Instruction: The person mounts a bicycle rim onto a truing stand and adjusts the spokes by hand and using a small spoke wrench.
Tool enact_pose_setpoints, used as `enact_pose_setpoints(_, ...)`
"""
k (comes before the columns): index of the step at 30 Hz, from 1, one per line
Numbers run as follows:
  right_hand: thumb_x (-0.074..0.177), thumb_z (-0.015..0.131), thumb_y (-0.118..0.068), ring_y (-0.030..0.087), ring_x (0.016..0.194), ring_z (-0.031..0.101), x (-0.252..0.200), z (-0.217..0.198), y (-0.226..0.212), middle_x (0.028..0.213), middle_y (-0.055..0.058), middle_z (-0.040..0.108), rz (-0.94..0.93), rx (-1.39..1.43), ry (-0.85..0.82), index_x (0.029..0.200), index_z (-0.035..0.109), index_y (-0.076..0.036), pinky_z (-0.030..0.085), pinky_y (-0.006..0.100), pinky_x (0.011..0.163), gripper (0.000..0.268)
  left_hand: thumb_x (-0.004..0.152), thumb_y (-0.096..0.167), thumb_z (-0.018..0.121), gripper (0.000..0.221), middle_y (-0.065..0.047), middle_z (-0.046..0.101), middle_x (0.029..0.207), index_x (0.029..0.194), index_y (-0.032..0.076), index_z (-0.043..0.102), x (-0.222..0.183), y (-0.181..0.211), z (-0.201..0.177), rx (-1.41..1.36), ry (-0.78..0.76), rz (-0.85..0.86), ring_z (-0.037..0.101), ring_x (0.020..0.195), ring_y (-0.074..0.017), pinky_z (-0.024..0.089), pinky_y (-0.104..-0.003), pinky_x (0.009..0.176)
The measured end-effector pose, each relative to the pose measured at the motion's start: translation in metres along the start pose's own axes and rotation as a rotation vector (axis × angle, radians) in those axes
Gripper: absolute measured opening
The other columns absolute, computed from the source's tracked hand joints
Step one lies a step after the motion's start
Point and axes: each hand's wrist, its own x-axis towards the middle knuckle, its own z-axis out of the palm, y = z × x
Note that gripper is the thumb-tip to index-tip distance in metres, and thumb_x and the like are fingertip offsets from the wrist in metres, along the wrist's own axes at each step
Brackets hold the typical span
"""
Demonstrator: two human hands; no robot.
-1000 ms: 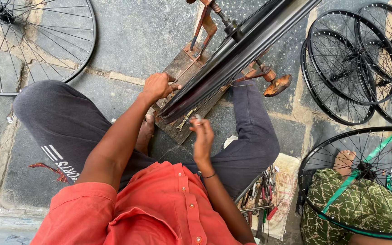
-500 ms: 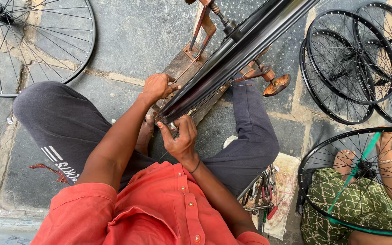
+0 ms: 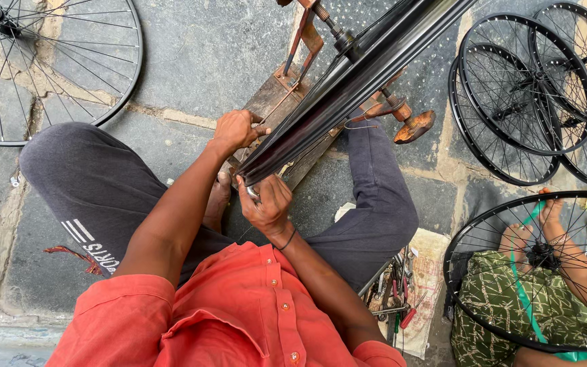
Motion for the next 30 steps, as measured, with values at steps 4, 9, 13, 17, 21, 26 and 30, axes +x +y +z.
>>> enact_pose_setpoints(4,0.086,0.078,-0.003,0.032,0.068,0.061,-0.008,0.006,0.013,0.079,0.012,0.058,-0.006,-0.060,-0.048,0.092,0.061,-0.001,0.051,0.042,0.063,0.018,0.079,0.066,0.074,0.067,-0.023,0.074,0.098,0.118,0.012,0.077,-0.001,-0.003,0.002,-0.014,0.022,0.009,0.070,0.100,-0.0388,0.053,-0.050,0.086)
enact_pose_setpoints(9,0.081,0.076,-0.002,0.033,0.067,0.062,0.001,0.005,0.014,0.077,0.013,0.058,0.031,-0.108,-0.106,0.090,0.061,0.000,0.051,0.043,0.062,0.017,0.081,0.067,0.073,0.067,-0.024,0.074,0.099,0.118,0.012,0.077,0.002,-0.004,0.003,-0.011,0.007,-0.005,0.070,0.101,-0.0394,0.053,-0.050,0.087)
enact_pose_setpoints(13,0.088,0.080,-0.003,0.027,0.074,0.068,0.021,-0.029,-0.046,0.093,0.016,0.068,0.137,0.071,0.021,0.091,0.059,-0.001,0.055,0.036,0.064,0.021,0.079,0.066,0.073,0.066,-0.022,0.075,0.099,0.117,0.013,0.078,0.003,-0.005,0.003,-0.026,0.002,0.007,0.071,0.098,-0.0387,0.053,-0.050,0.086)
enact_pose_setpoints(17,0.098,0.076,-0.007,0.023,0.087,0.070,0.040,-0.062,-0.081,0.115,0.020,0.070,0.219,0.242,0.194,0.088,0.046,-0.003,0.059,0.034,0.076,0.032,0.080,0.066,0.075,0.065,-0.023,0.074,0.098,0.114,0.010,0.078,0.002,-0.004,0.004,-0.020,0.045,0.032,0.071,0.097,-0.0392,0.053,-0.049,0.086)
enact_pose_setpoints(21,0.094,0.079,-0.006,0.022,0.078,0.064,0.050,-0.050,-0.076,0.107,0.020,0.069,0.251,0.211,0.110,0.083,0.046,-0.003,0.053,0.032,0.067,0.035,0.079,0.065,0.075,0.065,-0.022,0.075,0.097,0.115,0.011,0.077,0.004,-0.003,0.003,-0.047,0.005,0.001,0.073,0.096,-0.0369,0.054,-0.049,0.085)
enact_pose_setpoints(26,0.091,0.082,-0.004,0.023,0.063,0.057,0.058,-0.048,-0.076,0.090,0.015,0.067,0.252,0.114,0.062,0.081,0.045,-0.004,0.045,0.034,0.055,0.039,0.084,0.061,0.075,0.060,-0.024,0.074,0.096,0.115,0.010,0.078,0.001,-0.003,0.004,-0.008,0.047,0.034,0.072,0.095,-0.0390,0.054,-0.049,0.086)
enact_pose_setpoints(30,0.093,0.081,-0.005,0.021,0.062,0.062,0.056,-0.051,-0.075,0.093,0.014,0.069,0.218,0.119,0.167,0.081,0.044,-0.006,0.048,0.034,0.053,0.039,0.082,0.061,0.077,0.060,-0.024,0.073,0.096,0.113,0.009,0.078,-0.001,-0.003,0.002,0.000,0.059,0.066,0.071,0.094,-0.0396,0.054,-0.049,0.084)
